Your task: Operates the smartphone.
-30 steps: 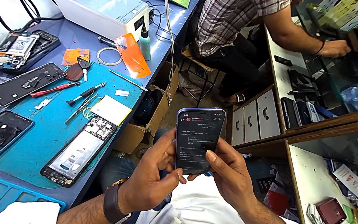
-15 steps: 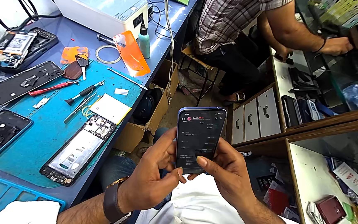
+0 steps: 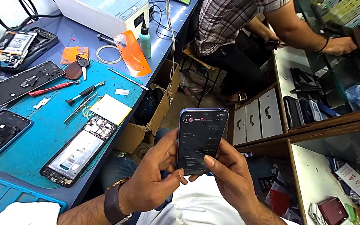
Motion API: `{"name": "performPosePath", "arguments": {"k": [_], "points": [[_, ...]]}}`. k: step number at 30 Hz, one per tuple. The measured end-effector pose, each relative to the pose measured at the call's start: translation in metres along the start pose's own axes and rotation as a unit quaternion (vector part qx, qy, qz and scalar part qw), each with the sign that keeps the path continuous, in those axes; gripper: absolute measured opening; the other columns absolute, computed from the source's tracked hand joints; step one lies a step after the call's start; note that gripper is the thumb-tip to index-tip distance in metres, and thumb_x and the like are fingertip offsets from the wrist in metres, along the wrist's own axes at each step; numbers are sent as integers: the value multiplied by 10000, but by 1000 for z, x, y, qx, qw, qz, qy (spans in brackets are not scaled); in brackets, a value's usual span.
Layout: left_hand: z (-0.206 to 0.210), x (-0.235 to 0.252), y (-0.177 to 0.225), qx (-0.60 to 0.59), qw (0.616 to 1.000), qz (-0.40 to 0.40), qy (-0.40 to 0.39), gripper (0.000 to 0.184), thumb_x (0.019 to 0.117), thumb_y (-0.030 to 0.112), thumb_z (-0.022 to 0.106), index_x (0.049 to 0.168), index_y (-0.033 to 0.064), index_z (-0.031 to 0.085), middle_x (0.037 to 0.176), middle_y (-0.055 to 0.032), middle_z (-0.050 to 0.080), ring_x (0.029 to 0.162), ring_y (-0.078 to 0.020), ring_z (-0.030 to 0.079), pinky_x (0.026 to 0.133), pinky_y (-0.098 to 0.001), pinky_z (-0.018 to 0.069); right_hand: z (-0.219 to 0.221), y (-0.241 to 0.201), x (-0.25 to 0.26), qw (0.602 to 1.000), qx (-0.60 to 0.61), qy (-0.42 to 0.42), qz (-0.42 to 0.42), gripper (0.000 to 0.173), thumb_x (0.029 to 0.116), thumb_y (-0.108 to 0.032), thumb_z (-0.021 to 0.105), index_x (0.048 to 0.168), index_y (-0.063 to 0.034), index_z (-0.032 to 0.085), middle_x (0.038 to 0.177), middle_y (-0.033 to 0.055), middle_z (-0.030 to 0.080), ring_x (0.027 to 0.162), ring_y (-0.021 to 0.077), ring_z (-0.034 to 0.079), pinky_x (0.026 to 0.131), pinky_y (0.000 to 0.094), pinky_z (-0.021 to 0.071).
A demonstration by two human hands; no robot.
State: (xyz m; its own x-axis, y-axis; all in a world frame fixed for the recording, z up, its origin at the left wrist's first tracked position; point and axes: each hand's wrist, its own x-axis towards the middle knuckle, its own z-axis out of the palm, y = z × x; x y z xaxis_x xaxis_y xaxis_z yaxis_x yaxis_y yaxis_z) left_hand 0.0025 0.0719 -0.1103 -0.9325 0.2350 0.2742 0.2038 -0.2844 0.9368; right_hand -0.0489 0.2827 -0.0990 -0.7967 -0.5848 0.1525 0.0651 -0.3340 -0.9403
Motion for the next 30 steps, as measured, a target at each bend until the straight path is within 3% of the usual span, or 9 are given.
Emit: {"name": "performPosePath", "arguments": {"k": [30], "points": [[0, 0, 0, 18, 1000, 14, 8, 736, 904, -35, 529, 1568, 162, 283, 1227, -127, 664, 939, -265, 733, 717, -375, 656, 1, -3, 2, 1000, -5, -4, -1, 305, 1044, -183, 577, 1323, -63, 602, 1090, 162, 692, 915, 221, 737, 746, 392, 654]]}}
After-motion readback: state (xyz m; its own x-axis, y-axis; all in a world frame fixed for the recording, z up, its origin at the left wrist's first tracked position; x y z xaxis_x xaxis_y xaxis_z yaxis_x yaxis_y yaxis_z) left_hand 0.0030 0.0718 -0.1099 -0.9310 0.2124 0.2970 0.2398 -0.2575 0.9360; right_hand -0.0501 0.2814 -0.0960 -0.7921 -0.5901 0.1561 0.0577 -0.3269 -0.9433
